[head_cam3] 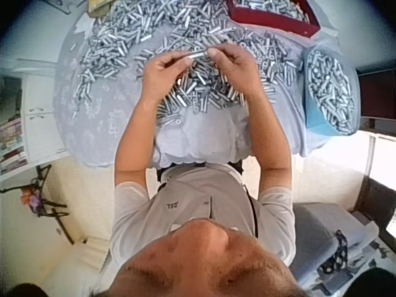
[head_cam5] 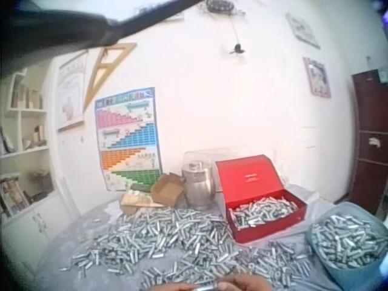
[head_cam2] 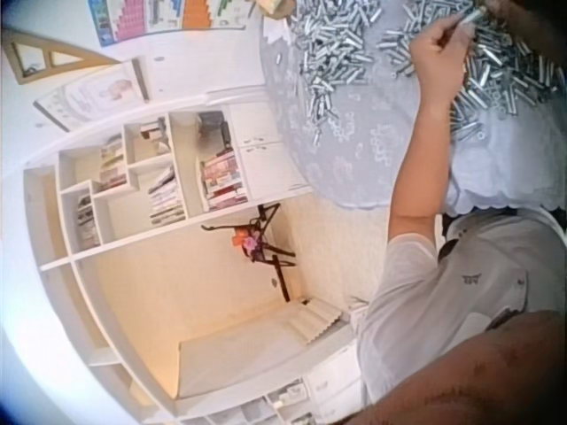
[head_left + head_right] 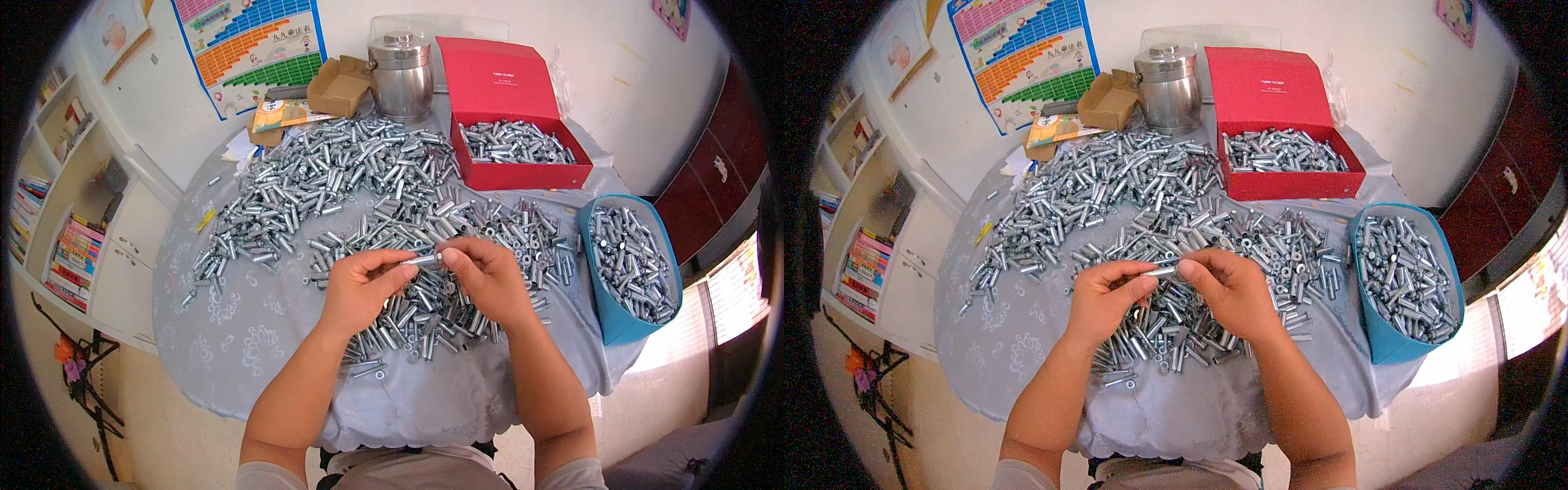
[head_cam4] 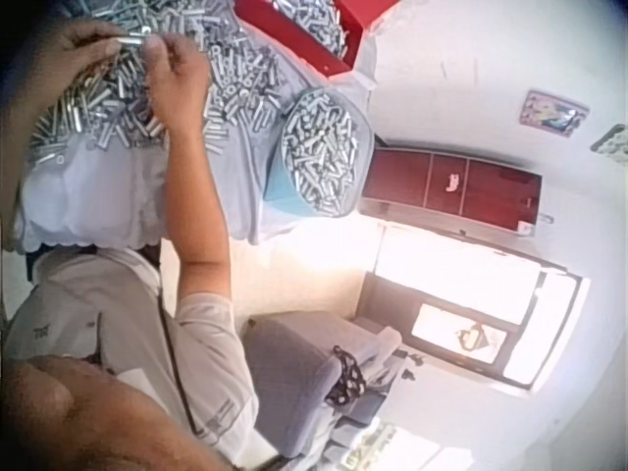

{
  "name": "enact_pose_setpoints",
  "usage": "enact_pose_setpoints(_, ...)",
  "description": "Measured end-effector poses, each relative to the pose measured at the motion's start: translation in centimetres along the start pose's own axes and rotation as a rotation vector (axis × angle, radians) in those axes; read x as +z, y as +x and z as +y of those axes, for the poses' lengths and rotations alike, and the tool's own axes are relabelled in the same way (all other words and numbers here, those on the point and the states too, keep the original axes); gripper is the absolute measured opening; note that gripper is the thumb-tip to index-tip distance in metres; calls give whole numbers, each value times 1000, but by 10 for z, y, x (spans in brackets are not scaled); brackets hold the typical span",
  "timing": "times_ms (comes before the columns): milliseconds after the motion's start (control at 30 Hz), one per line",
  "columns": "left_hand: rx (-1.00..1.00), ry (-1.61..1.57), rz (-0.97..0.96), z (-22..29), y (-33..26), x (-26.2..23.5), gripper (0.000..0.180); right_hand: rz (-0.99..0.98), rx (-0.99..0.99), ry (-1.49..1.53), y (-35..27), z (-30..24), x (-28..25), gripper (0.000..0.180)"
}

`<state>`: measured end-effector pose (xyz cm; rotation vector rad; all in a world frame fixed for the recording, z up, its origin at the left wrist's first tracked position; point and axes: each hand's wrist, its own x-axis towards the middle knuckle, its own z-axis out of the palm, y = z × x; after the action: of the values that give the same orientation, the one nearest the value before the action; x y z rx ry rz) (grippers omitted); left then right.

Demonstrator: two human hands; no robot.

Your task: The person sits at a table covered with a large pile of metal fasteners. They repeatedly pick up a cylindrical metal tube and a small metal ring, insert the ring into the tube, and place the assembled unit into a blue container.

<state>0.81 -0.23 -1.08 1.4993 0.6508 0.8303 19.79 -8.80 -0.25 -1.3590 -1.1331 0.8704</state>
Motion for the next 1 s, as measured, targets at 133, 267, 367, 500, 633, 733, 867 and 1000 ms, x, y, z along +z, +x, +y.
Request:
enact_pose_setpoints(133, 31, -7, -6, -6, 1, -1, 21, -1, -42, 59, -1, 2, 3, 21)
enact_pose_setpoints(267, 27, -2, 5, -5, 0, 0, 21, -48, 31, 17, -1, -1, 0, 21)
enact_pose_setpoints(367, 32, -2, 6, -7, 1, 0, 20, -40, -79, -14, 0, 5, -1, 20)
enact_pose_setpoints(500, 37, 6, 15, -6, 0, 0, 20, -70, 77, -17, -1, -1, -2, 21)
enact_pose_setpoints(633, 24, -26, 20, -6, 0, 1, 20, -30, -35, 41, -2, 4, 0, 22)
enact_pose_setpoints(733, 25, -43, 29, -6, 1, 2, 21, -23, -7, 66, -1, 2, 2, 23)
enact_pose_setpoints(867, 24, -56, 31, -7, 0, 2, 21, -22, -32, 88, -2, 1, 3, 25)
enact_pose_setpoints(1000, 18, -56, 27, -7, 0, 2, 21, -65, 40, 43, 0, 7, 0, 26)
